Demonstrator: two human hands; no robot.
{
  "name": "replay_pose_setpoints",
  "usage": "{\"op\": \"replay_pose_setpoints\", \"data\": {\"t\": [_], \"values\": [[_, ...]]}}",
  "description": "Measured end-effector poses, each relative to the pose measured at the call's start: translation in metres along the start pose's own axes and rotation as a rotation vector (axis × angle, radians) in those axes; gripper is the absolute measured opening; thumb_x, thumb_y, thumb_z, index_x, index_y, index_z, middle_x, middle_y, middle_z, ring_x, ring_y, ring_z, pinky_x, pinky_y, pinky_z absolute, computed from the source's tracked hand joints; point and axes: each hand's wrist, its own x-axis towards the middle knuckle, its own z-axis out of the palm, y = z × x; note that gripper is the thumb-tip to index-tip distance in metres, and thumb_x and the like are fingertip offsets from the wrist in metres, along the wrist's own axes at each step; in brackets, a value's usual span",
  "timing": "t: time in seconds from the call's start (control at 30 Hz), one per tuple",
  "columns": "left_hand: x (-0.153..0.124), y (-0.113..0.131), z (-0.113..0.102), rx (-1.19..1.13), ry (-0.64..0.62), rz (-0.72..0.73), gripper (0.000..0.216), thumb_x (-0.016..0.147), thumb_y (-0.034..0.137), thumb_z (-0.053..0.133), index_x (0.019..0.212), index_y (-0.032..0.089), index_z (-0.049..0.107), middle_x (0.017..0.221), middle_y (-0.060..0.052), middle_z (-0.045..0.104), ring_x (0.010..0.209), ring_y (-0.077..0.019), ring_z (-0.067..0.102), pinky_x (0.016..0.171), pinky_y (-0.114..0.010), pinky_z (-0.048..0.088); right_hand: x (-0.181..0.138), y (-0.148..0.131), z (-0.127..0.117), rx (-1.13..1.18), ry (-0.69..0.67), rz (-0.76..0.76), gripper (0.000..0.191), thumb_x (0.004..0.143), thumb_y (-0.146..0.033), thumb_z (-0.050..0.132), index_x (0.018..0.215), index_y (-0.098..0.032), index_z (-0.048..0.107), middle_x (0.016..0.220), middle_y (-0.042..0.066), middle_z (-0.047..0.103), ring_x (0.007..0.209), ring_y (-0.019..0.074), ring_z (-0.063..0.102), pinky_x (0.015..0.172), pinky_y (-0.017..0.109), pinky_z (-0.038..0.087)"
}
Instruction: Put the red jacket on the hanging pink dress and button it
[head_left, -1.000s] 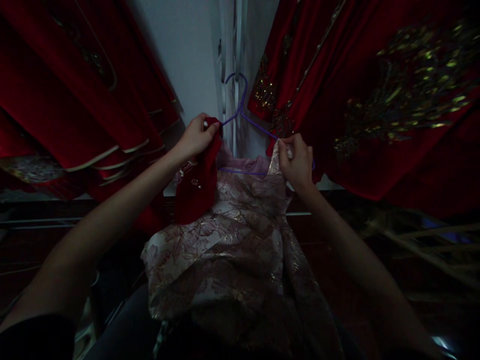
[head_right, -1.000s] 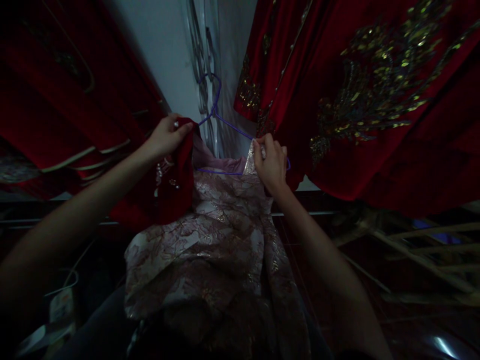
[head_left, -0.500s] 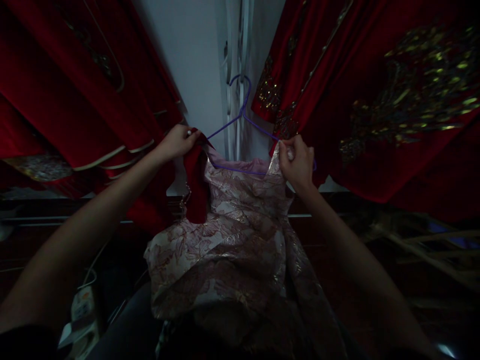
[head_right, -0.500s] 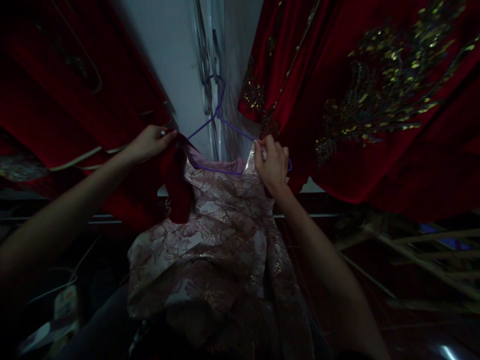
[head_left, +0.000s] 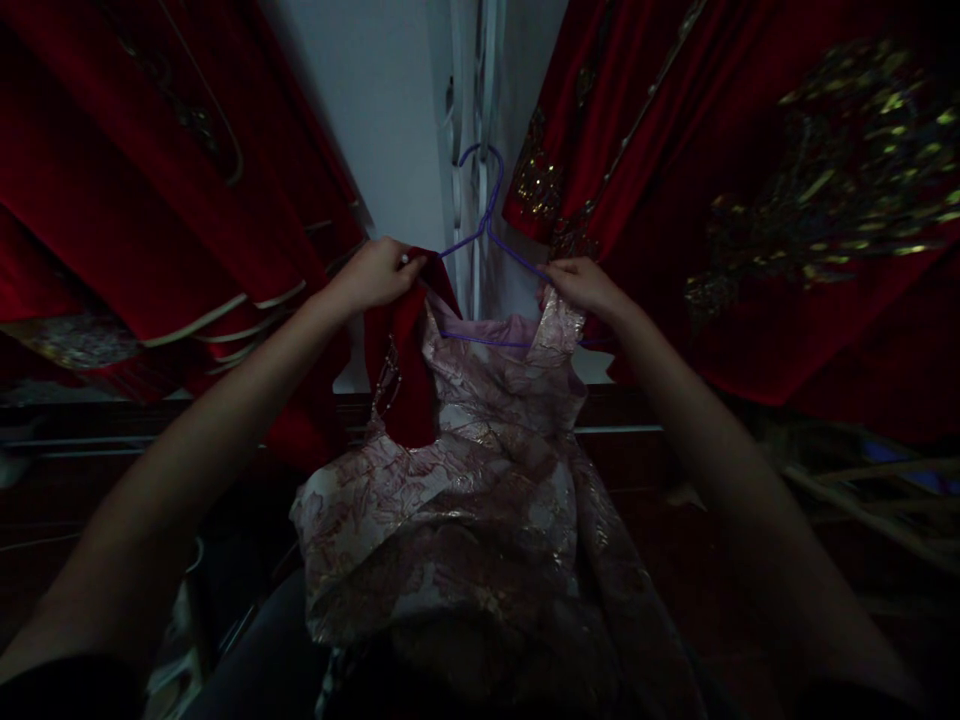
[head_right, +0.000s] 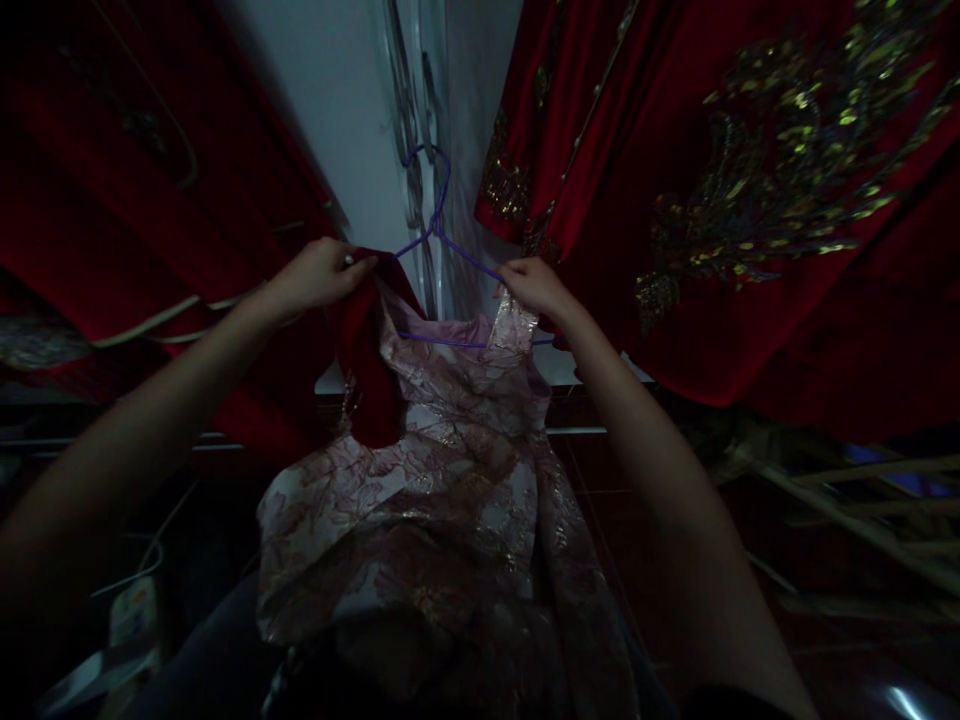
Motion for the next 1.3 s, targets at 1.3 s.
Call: {"op": "replay_pose_setpoints", "data": {"t": [1.3], "values": [[-0.013,-0.040,0.014,-0.531,-0.213,-0.319,0.026,0.065,0.041,0.063,0.059,0.016,0.060,0.050,0.000,0.058,0.042,-0.0120,0.048,0.043,-0.022,0.032,0.029,-0.031,0.051,0.183,-0.838,0.252,0.045,0.067,-0.052,0.074,0.051,-0.020,0.046,0.040,-0.007,0.033,0.039,0.0056,0.025,0.043,0.024,0.027]]}}
